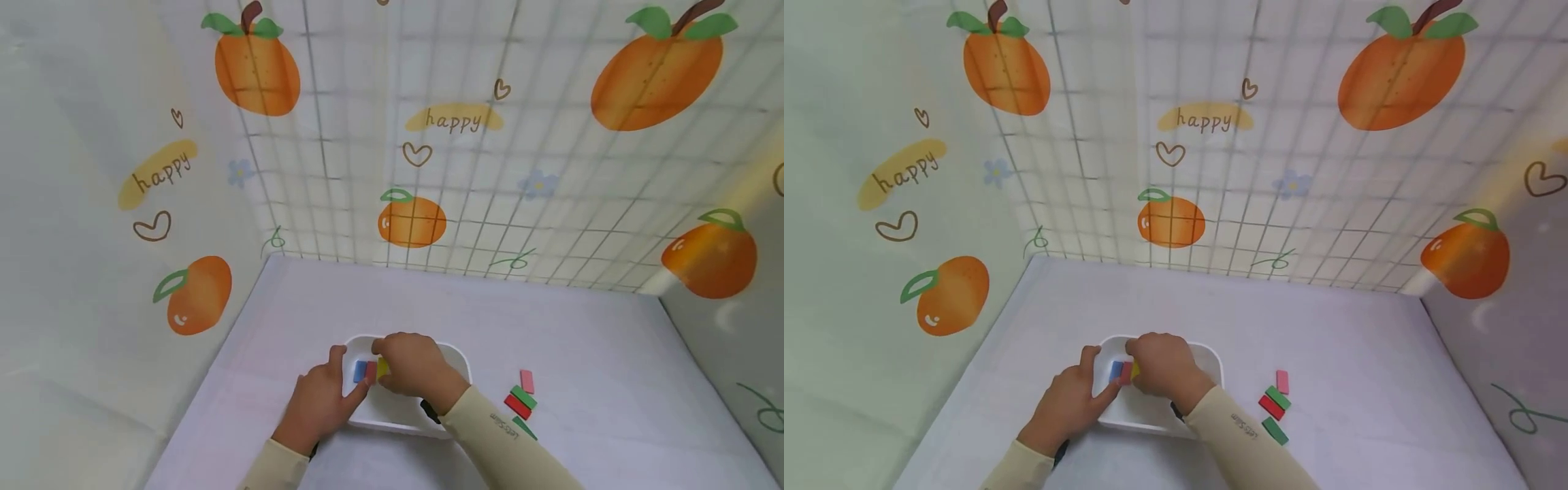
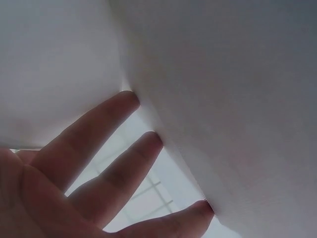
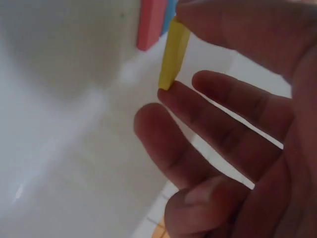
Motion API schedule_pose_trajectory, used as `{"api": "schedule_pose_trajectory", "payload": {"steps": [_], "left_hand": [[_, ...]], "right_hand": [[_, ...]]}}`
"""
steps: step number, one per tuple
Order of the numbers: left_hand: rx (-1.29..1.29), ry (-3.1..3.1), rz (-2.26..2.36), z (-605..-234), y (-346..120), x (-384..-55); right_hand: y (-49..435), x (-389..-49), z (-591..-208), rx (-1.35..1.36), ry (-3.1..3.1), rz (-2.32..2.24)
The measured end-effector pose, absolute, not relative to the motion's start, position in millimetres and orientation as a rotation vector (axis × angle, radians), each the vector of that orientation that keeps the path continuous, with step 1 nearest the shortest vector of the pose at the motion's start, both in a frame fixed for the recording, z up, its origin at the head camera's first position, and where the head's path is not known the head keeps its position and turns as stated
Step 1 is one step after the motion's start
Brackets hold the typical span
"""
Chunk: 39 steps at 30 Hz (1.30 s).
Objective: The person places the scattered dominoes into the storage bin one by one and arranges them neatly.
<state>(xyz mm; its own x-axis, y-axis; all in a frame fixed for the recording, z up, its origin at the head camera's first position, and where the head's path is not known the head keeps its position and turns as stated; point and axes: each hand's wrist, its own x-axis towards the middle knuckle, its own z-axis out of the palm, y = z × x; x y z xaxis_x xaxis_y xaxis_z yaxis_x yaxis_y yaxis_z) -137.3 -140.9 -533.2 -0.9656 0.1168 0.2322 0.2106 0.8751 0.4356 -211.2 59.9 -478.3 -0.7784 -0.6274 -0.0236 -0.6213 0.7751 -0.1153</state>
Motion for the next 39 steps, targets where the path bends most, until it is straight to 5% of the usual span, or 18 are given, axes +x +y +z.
{"api": "schedule_pose_trajectory", "payload": {"steps": [39], "left_hand": [[-0.268,-2.796,-0.659,-554.6,-147.3,-134.3]], "right_hand": [[41.4,-206.9,-509.8,-0.969,2.92,-0.057]]}}
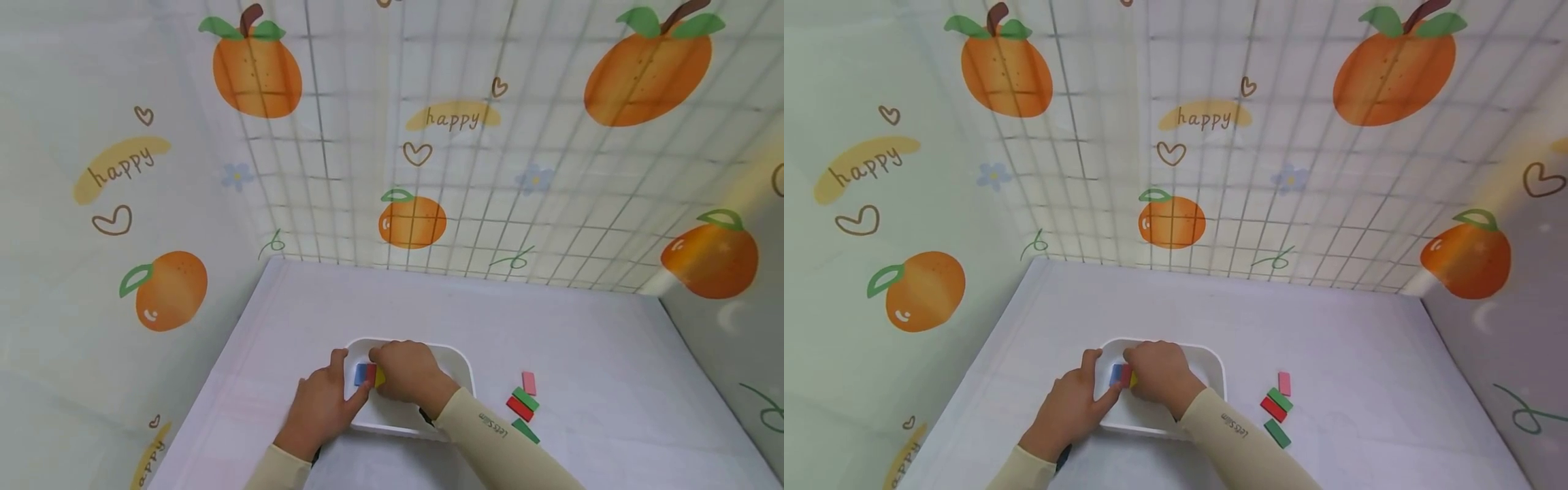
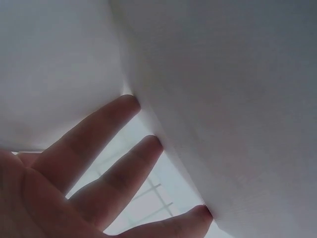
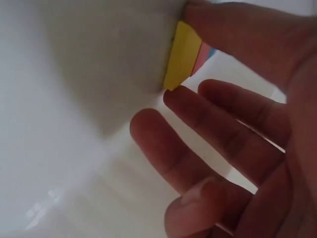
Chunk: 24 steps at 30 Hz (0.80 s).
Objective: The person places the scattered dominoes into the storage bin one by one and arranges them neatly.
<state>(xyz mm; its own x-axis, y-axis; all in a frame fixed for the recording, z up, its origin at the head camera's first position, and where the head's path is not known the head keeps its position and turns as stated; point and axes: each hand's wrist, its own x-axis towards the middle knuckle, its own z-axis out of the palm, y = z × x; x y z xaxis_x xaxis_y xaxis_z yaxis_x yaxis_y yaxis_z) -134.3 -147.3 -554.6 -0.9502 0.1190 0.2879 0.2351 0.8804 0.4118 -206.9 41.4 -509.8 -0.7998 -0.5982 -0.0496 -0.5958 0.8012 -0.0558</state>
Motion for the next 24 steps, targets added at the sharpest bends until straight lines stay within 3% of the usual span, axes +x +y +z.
{"api": "schedule_pose_trajectory", "payload": {"steps": [12,24], "left_hand": [[-0.245,-2.791,-0.673,-544.3,-143.3,-136.7],[-0.185,-2.834,-0.665,-548.4,-136.1,-136.8]], "right_hand": [[59.0,-203.8,-480.5,-1.013,2.87,-0.178],[120.1,-164.0,-447.7,-1.128,3.169,-0.269]]}}
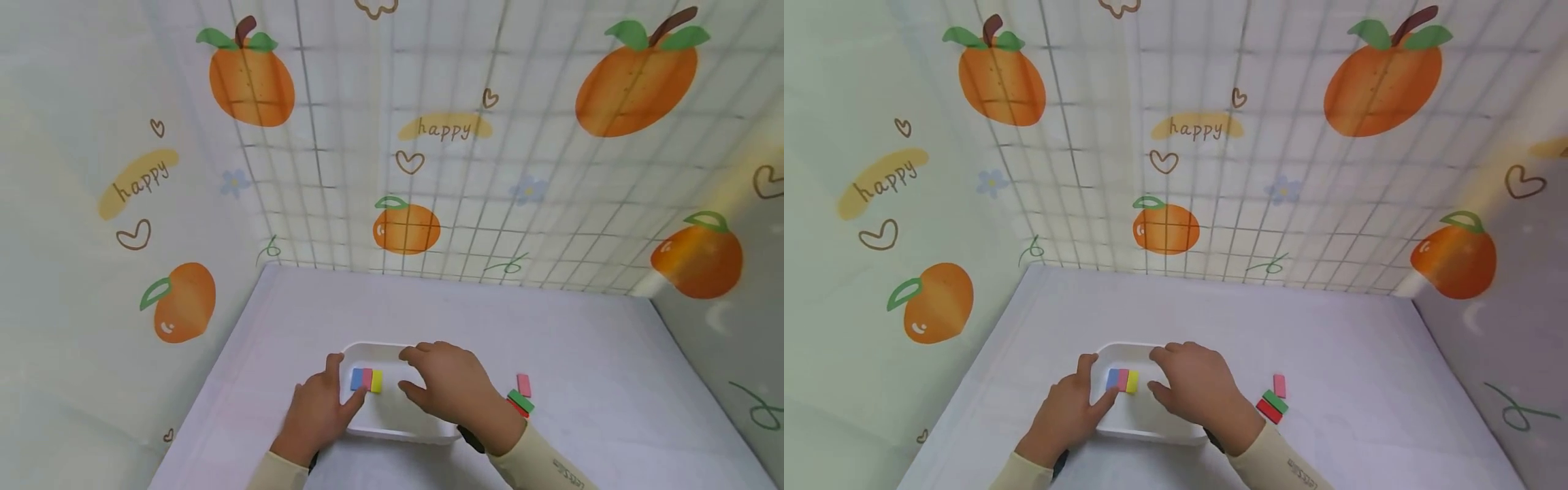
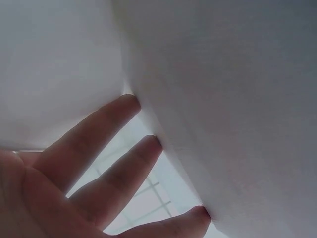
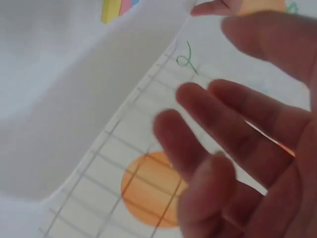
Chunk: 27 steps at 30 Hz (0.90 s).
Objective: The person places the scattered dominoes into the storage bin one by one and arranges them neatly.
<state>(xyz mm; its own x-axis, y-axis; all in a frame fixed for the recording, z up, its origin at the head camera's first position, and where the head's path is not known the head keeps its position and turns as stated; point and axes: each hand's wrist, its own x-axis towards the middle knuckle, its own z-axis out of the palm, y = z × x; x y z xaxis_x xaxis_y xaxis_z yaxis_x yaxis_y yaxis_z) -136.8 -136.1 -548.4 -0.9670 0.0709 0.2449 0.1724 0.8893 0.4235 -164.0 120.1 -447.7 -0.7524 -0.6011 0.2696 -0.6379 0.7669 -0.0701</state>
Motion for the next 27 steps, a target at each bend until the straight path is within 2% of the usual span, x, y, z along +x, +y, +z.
{"api": "schedule_pose_trajectory", "payload": {"steps": [12,21,27], "left_hand": [[-0.2,-2.809,-0.666,-557.0,-138.4,-133.1],[-0.208,-2.808,-0.694,-554.7,-134.2,-131.2],[-0.219,-2.804,-0.688,-552.4,-132.3,-132.0]], "right_hand": [[185.1,-134.0,-478.0,0.714,-2.47,0.538],[231.7,-109.9,-509.9,0.432,-2.68,0.517],[256.7,-99.8,-525.8,0.336,-2.818,0.488]]}}
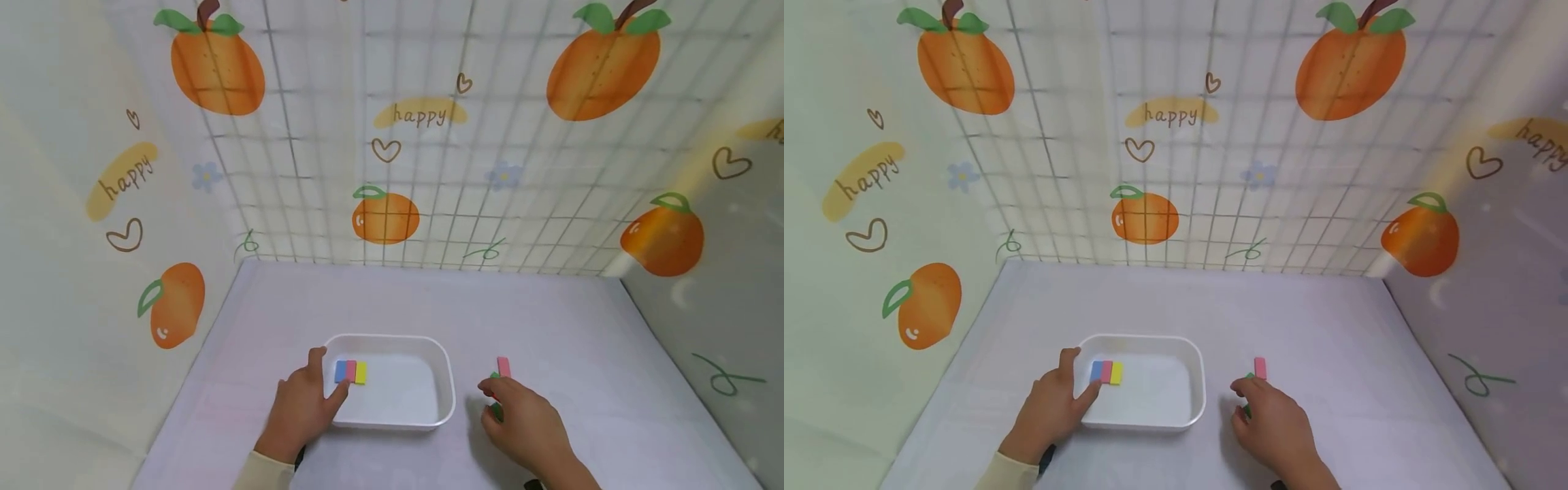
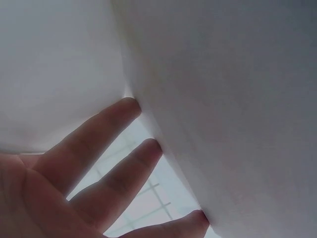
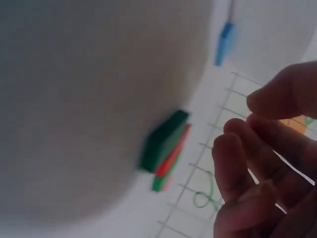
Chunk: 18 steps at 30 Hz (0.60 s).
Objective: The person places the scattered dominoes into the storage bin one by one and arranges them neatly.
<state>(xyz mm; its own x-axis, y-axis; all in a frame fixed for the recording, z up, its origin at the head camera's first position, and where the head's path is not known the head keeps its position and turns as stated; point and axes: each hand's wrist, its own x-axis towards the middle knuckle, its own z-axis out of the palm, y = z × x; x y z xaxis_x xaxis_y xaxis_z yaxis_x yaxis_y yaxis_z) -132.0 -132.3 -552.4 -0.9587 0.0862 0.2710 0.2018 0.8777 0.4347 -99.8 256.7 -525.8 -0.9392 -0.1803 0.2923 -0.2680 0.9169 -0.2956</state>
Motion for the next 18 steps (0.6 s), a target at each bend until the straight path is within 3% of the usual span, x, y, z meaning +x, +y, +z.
{"api": "schedule_pose_trajectory", "payload": {"steps": [18], "left_hand": [[-0.209,-2.826,-0.686,-554.4,-134.4,-135.3]], "right_hand": [[270.3,-100.8,-530.7,0.047,-3.088,0.43]]}}
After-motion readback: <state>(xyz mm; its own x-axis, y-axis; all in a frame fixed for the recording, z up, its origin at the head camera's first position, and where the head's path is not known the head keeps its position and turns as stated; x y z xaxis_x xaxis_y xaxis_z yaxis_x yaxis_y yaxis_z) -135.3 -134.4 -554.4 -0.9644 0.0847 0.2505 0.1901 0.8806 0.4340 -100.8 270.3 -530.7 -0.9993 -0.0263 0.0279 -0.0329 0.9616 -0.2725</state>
